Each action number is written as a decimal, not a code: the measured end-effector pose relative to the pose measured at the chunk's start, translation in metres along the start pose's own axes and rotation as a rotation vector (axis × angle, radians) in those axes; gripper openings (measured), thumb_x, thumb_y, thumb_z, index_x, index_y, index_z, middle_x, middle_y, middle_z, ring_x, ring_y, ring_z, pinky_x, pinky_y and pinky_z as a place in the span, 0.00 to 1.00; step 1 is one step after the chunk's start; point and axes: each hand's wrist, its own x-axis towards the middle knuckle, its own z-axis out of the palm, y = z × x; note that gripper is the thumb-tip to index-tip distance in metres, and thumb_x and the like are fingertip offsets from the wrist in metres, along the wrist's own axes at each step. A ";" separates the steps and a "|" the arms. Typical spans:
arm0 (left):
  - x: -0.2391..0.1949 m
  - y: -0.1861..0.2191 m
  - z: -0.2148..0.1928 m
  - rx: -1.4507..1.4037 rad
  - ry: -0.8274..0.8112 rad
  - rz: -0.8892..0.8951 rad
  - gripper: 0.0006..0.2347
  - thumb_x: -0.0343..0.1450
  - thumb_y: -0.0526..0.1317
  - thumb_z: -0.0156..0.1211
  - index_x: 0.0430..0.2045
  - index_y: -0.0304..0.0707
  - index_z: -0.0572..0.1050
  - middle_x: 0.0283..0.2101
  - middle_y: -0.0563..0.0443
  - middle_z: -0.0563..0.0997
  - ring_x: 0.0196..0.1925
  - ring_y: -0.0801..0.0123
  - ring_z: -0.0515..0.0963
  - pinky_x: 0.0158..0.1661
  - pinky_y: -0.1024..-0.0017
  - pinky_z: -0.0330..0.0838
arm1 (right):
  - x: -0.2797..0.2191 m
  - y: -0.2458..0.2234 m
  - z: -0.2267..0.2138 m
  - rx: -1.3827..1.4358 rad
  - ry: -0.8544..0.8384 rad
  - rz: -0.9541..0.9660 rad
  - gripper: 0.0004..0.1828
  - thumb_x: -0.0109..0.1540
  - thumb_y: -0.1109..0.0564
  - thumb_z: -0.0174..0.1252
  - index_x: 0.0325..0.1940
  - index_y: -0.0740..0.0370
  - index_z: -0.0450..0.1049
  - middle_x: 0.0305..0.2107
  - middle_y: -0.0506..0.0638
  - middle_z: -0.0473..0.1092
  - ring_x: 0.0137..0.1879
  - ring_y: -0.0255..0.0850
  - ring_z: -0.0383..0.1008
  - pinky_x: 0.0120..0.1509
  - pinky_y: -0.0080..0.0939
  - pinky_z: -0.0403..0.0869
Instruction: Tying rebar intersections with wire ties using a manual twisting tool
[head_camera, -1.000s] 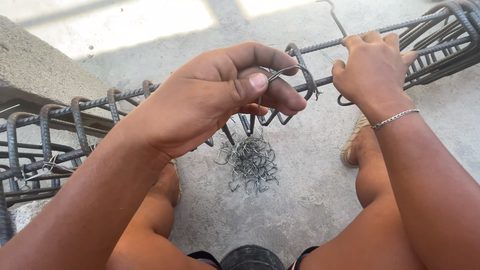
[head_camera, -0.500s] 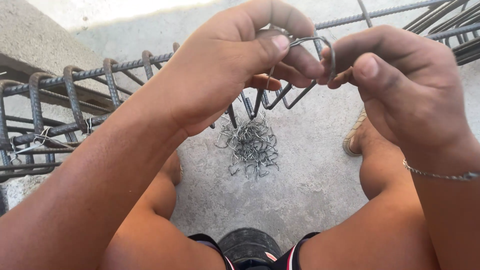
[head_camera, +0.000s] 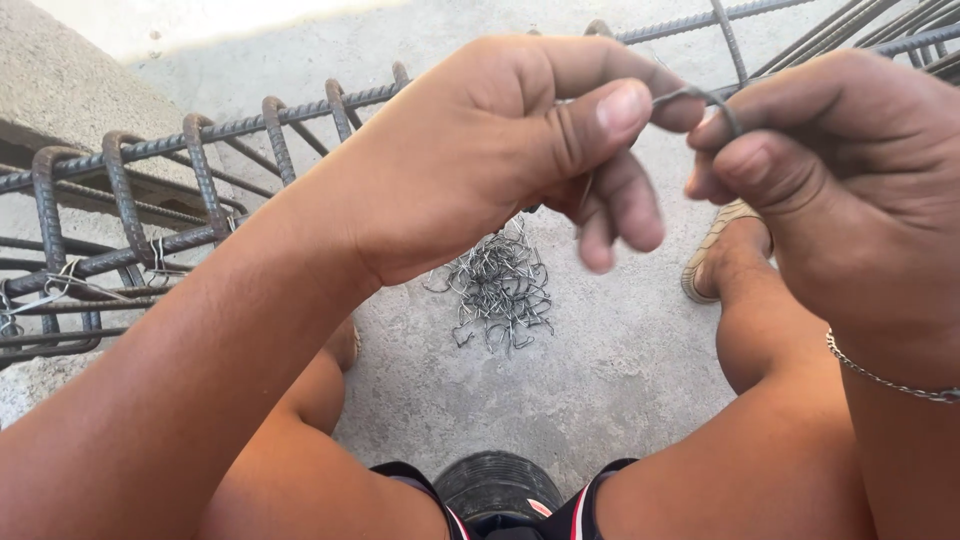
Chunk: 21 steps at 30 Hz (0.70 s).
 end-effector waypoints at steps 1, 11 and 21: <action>0.000 0.003 0.000 0.072 -0.001 -0.010 0.20 0.73 0.47 0.47 0.49 0.27 0.75 0.30 0.44 0.83 0.27 0.72 0.81 0.29 0.78 0.79 | 0.002 -0.003 -0.001 -0.025 -0.020 -0.015 0.10 0.69 0.67 0.53 0.51 0.82 0.68 0.35 0.61 0.71 0.34 0.39 0.70 0.39 0.31 0.71; 0.000 0.021 0.001 0.213 -0.213 -0.210 0.15 0.76 0.40 0.46 0.35 0.29 0.80 0.20 0.49 0.81 0.17 0.74 0.74 0.21 0.77 0.73 | 0.016 -0.014 -0.017 -0.276 -0.213 -0.175 0.06 0.56 0.64 0.66 0.30 0.71 0.77 0.21 0.55 0.70 0.19 0.34 0.69 0.21 0.29 0.66; 0.008 -0.004 0.011 0.411 -0.051 -0.586 0.15 0.78 0.41 0.49 0.29 0.35 0.81 0.21 0.50 0.84 0.20 0.73 0.80 0.26 0.77 0.78 | 0.005 0.003 -0.019 -0.519 -0.196 -0.254 0.07 0.58 0.62 0.71 0.35 0.65 0.79 0.24 0.52 0.70 0.32 0.43 0.64 0.44 0.43 0.65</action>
